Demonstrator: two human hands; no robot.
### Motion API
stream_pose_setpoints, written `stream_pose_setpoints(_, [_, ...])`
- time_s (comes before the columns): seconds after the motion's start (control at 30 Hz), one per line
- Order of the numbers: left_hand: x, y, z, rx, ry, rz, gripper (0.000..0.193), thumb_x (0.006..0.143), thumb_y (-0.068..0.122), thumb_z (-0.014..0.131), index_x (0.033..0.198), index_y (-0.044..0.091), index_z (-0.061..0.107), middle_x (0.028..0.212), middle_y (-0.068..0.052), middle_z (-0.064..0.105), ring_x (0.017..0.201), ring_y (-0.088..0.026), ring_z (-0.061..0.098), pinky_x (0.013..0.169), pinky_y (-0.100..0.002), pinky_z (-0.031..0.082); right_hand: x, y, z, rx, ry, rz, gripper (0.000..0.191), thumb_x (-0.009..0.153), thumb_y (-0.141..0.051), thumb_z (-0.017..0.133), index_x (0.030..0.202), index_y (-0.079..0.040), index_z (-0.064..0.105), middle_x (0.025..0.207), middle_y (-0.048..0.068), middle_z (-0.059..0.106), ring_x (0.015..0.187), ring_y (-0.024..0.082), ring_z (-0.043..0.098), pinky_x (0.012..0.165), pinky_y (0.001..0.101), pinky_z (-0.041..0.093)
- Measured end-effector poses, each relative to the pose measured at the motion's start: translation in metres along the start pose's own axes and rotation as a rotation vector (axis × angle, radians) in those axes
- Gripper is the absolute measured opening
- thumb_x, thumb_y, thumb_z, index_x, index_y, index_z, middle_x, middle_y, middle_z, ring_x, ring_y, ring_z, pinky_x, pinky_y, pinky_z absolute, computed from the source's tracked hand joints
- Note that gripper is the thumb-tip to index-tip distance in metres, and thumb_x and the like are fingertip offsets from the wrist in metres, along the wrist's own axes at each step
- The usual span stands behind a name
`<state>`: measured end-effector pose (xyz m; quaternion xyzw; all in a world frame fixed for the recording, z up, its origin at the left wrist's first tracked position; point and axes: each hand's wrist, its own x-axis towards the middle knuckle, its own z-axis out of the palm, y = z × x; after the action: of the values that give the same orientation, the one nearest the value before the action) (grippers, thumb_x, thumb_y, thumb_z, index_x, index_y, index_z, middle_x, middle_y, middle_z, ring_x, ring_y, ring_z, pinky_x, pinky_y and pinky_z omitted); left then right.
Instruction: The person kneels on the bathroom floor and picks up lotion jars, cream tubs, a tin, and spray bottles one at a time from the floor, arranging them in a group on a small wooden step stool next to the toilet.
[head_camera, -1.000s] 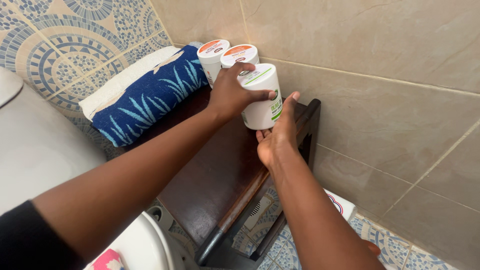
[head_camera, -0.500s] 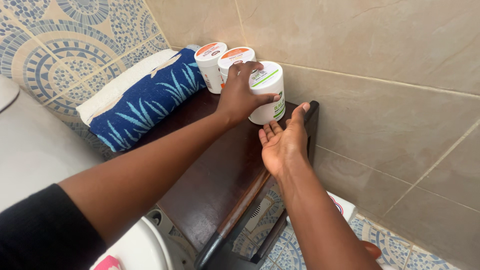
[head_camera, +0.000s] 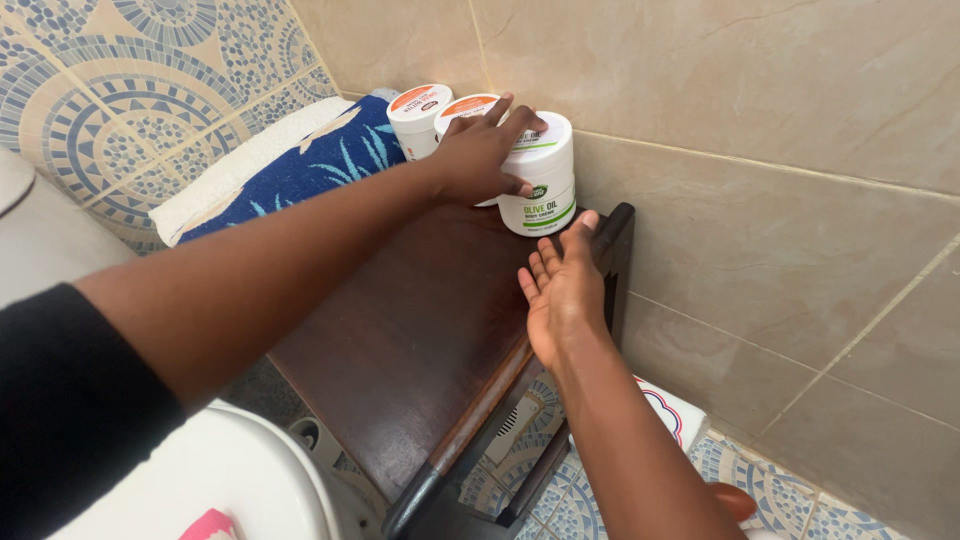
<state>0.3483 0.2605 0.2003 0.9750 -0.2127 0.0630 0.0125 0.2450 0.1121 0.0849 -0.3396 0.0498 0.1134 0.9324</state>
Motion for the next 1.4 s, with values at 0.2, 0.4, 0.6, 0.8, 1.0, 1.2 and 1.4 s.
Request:
stream_pose_setpoints(0.2, [0.009,-0.004,-0.008,-0.052,-0.131,0.076,0.08,0.086,0.028,0.08,0.149,0.022,0.031,0.162,-0.009,0.042,0.146,-0.038,0.043,0.12,-0.057,0.019,-0.013,0.004,-0.002,-0.278,-0.051,-0.108,0.098,0.09,-0.071,0.041,0.16,-0.005,0.021,0.162,0.021,0.033,0.15,0.033,0.036,0.114,0.0458,0.041])
stream_pose_setpoints(0.4, [0.004,0.004,-0.014,-0.09,-0.139,0.067,0.081,0.085,0.026,0.079,0.149,0.022,0.03,0.163,-0.005,0.038,0.143,-0.04,0.041,0.117,-0.054,0.018,-0.017,0.007,-0.001,-0.394,-0.057,-0.146,0.099,0.091,-0.071,0.04,0.157,0.001,0.026,0.158,0.022,0.041,0.146,0.033,0.044,0.11,0.0437,0.048])
stream_pose_setpoints(0.6, [-0.001,0.009,-0.011,-0.026,-0.087,0.061,0.079,0.087,0.034,0.079,0.149,0.019,0.032,0.161,-0.007,0.04,0.144,-0.032,0.042,0.117,-0.057,0.017,-0.014,0.006,-0.002,-0.385,-0.072,-0.141,0.097,0.091,-0.07,0.04,0.156,0.002,0.028,0.156,0.023,0.043,0.144,0.034,0.046,0.111,0.044,0.048])
stream_pose_setpoints(0.8, [-0.029,0.027,-0.014,0.079,0.006,0.056,0.071,0.087,0.044,0.075,0.144,0.017,0.043,0.147,-0.009,0.056,0.139,-0.023,0.05,0.116,-0.056,0.021,-0.015,0.005,-0.006,-0.386,-0.123,-0.135,0.093,0.095,-0.068,0.038,0.153,0.005,0.033,0.149,0.024,0.052,0.14,0.034,0.054,0.111,0.0421,0.048])
stream_pose_setpoints(1.0, [-0.084,0.037,-0.022,0.138,0.044,0.02,0.071,0.088,0.046,0.073,0.144,0.014,0.045,0.143,-0.012,0.059,0.137,-0.024,0.052,0.117,-0.055,0.023,-0.018,0.004,-0.009,-0.436,-0.191,-0.16,0.068,0.103,-0.051,0.034,0.134,0.005,0.058,0.125,0.019,0.07,0.117,0.026,0.066,0.102,0.0375,0.051])
stream_pose_setpoints(1.2, [-0.13,0.001,-0.031,0.107,-0.027,-0.026,0.077,0.088,0.046,0.071,0.15,0.015,0.037,0.16,-0.013,0.039,0.143,-0.028,0.041,0.115,-0.058,0.015,-0.02,0.005,-0.005,-0.469,-0.17,-0.194,0.049,0.103,-0.037,0.036,0.126,-0.001,0.06,0.114,0.014,0.073,0.105,0.02,0.067,0.096,0.0347,0.053])
stream_pose_setpoints(1.4, [-0.148,-0.063,-0.036,0.099,-0.117,-0.211,0.08,0.094,0.047,0.063,0.156,0.015,0.024,0.161,-0.006,0.043,0.146,-0.024,0.041,0.123,-0.055,0.01,-0.023,0.006,-0.003,-0.515,-0.174,-0.21,0.05,0.103,-0.04,0.038,0.126,-0.001,0.06,0.113,0.012,0.072,0.105,0.018,0.067,0.096,0.0325,0.053])
